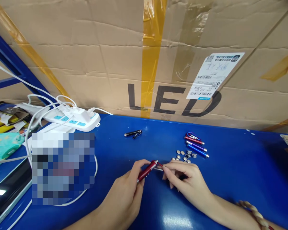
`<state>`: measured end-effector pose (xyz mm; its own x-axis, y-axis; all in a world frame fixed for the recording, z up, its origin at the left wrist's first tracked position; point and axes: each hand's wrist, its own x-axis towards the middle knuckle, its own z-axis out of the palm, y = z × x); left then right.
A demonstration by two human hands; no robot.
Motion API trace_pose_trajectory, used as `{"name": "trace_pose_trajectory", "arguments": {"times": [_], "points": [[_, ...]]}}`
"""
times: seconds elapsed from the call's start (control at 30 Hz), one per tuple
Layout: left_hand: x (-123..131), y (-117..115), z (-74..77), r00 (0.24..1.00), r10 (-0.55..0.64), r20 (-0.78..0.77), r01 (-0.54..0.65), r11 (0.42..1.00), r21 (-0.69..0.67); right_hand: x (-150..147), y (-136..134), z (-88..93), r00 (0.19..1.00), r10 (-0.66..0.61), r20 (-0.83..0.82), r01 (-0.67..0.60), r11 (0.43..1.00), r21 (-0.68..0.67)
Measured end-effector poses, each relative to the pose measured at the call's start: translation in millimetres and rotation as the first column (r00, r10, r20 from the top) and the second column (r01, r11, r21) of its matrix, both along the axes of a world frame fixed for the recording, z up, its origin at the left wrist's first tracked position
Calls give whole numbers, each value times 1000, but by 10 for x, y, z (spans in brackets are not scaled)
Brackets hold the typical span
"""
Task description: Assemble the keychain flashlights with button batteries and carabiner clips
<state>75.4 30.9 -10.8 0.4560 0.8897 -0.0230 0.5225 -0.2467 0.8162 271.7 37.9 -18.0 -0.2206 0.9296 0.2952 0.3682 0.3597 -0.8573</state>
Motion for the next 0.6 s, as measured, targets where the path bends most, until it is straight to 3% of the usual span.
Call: {"name": "trace_pose_trajectory", "arguments": {"times": [0.1,0.23,0.33,0.47,0.6], "points": [[-22,19,41,996,-30,-81,41,989,145,7,3,-9,1000,-16,22,15,997,74],[16,-15,101,993,-88,75,96,989,-112,-1,-31,14,997,25,70,-32,994,101],[66,-74,65,985,-30,171,74,963,-259,-15,-53,57,992,102,69,-108,990,87],[117,-121,-28,985,56,164,-14,968,-249,-25,-63,68,976,209,53,-215,967,139],[133,-110,-37,980,74,183,-29,972,-235,-15,-61,23,974,218,64,-226,960,164]]}}
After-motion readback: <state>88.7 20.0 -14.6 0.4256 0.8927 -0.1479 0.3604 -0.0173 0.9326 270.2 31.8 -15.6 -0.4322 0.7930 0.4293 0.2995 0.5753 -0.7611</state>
